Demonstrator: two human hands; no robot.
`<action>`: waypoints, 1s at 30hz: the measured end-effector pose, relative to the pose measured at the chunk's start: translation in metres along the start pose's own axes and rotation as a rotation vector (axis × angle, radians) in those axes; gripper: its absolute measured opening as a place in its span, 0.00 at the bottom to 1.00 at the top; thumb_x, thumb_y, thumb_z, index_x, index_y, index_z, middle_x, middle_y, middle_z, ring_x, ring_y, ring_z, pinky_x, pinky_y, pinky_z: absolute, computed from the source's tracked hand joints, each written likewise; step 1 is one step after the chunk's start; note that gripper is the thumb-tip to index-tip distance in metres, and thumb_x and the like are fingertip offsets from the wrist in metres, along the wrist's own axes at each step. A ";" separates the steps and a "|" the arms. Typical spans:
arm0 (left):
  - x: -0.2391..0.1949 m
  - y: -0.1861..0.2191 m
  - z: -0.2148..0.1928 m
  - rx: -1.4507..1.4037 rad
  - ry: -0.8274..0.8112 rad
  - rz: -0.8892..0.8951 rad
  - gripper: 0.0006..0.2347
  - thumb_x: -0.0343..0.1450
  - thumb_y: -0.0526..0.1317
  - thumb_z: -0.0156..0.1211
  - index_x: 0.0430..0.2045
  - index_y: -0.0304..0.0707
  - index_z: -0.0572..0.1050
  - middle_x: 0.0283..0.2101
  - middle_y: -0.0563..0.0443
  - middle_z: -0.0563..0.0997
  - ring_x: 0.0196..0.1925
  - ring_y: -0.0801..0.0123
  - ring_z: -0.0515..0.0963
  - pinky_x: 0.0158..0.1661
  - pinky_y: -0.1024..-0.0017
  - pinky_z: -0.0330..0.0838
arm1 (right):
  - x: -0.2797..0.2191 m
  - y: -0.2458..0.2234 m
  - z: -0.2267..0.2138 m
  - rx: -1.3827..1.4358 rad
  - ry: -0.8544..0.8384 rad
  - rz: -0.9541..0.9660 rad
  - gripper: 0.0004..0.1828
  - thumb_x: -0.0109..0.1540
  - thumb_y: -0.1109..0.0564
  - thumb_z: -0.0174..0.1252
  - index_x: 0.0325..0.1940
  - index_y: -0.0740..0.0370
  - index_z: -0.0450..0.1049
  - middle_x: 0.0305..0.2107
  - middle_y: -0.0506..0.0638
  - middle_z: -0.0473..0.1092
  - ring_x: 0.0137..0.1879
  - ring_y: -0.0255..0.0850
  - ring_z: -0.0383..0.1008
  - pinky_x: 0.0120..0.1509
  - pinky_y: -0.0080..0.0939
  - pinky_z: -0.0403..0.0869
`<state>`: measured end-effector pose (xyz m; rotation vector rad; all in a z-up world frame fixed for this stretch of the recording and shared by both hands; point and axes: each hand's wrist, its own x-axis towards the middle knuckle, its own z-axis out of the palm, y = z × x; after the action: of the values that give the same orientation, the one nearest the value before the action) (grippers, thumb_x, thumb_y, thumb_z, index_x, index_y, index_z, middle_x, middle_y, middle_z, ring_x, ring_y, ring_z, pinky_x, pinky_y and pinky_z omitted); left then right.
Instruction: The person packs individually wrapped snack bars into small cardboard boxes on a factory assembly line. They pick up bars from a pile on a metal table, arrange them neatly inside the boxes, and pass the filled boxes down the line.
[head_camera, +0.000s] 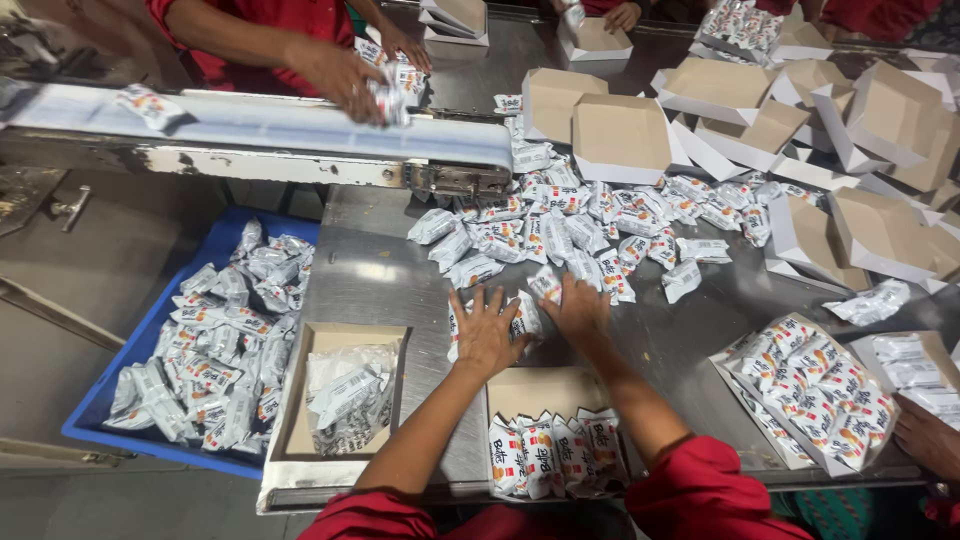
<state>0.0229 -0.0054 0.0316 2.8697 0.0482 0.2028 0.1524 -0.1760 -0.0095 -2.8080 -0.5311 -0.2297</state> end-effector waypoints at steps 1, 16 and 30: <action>0.005 0.004 -0.001 -0.005 -0.013 0.012 0.33 0.66 0.64 0.61 0.63 0.51 0.67 0.70 0.43 0.64 0.76 0.42 0.51 0.66 0.26 0.23 | -0.004 0.005 0.006 0.017 -0.001 0.008 0.31 0.57 0.37 0.64 0.56 0.58 0.68 0.42 0.60 0.74 0.51 0.58 0.73 0.55 0.65 0.63; 0.019 0.013 0.021 -0.067 -0.128 -0.007 0.38 0.64 0.62 0.65 0.68 0.50 0.62 0.72 0.43 0.62 0.76 0.44 0.53 0.68 0.27 0.22 | -0.008 0.060 0.034 0.291 -0.315 0.055 0.25 0.62 0.36 0.59 0.49 0.58 0.72 0.35 0.59 0.78 0.42 0.53 0.80 0.51 0.52 0.74; -0.005 -0.041 0.010 -0.107 -0.422 -0.177 0.51 0.62 0.63 0.70 0.75 0.54 0.42 0.79 0.42 0.40 0.79 0.35 0.32 0.66 0.32 0.48 | 0.005 -0.003 0.037 0.284 -0.596 -0.309 0.57 0.50 0.35 0.73 0.78 0.42 0.54 0.72 0.76 0.45 0.79 0.72 0.41 0.78 0.65 0.49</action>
<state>0.0186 0.0314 0.0104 2.7198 0.2012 -0.4201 0.1600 -0.1609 -0.0428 -2.4717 -1.0324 0.5979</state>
